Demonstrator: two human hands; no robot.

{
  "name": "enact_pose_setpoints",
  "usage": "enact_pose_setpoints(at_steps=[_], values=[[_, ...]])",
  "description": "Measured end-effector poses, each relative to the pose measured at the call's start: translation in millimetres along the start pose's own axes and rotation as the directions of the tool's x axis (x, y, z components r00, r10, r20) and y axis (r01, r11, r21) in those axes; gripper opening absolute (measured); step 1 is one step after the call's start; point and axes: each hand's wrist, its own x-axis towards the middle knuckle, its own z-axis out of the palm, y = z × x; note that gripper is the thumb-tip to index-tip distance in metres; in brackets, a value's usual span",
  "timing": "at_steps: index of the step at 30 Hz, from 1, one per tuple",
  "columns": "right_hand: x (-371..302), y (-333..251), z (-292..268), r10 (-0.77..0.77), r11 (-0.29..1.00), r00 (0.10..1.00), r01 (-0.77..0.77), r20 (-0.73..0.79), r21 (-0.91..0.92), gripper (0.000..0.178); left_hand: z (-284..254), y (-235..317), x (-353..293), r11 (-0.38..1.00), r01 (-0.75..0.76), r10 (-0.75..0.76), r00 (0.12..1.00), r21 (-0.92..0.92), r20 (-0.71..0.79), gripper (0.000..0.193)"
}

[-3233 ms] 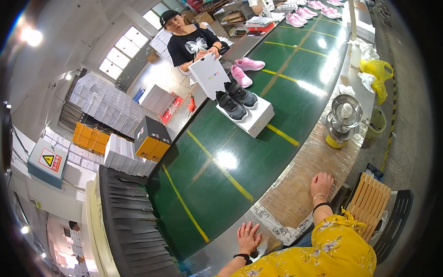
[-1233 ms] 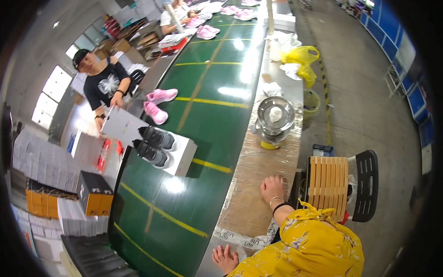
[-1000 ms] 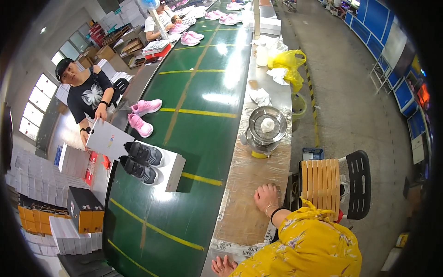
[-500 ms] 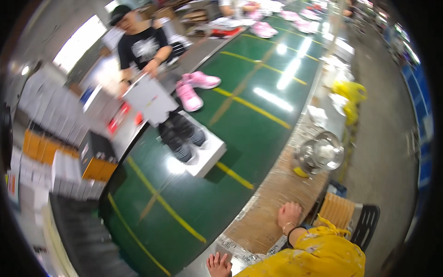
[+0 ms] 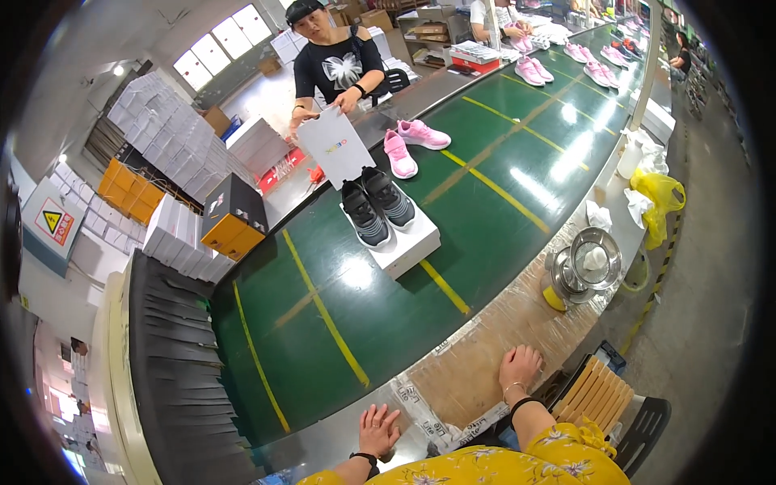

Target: Clean and inspect shoe outsoles at a manufacturing line conveyor.

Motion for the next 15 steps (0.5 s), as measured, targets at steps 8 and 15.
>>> enact_pose_setpoints(at_steps=[8, 15], values=[[-6, 10, 17, -0.051, 0.997, 0.992, 0.056, -0.112, 0.044, 0.015, 4, -1, -5, 1.0, 0.003, -0.004, 0.999, -0.005, -0.044, 0.05], [-7, 8, 10, -0.007, 0.999, 1.0, 0.008, -0.017, 0.048, 0.016, 4, -2, -3, 1.0, 0.012, -0.013, 0.999, -0.009, -0.044, 0.049]])
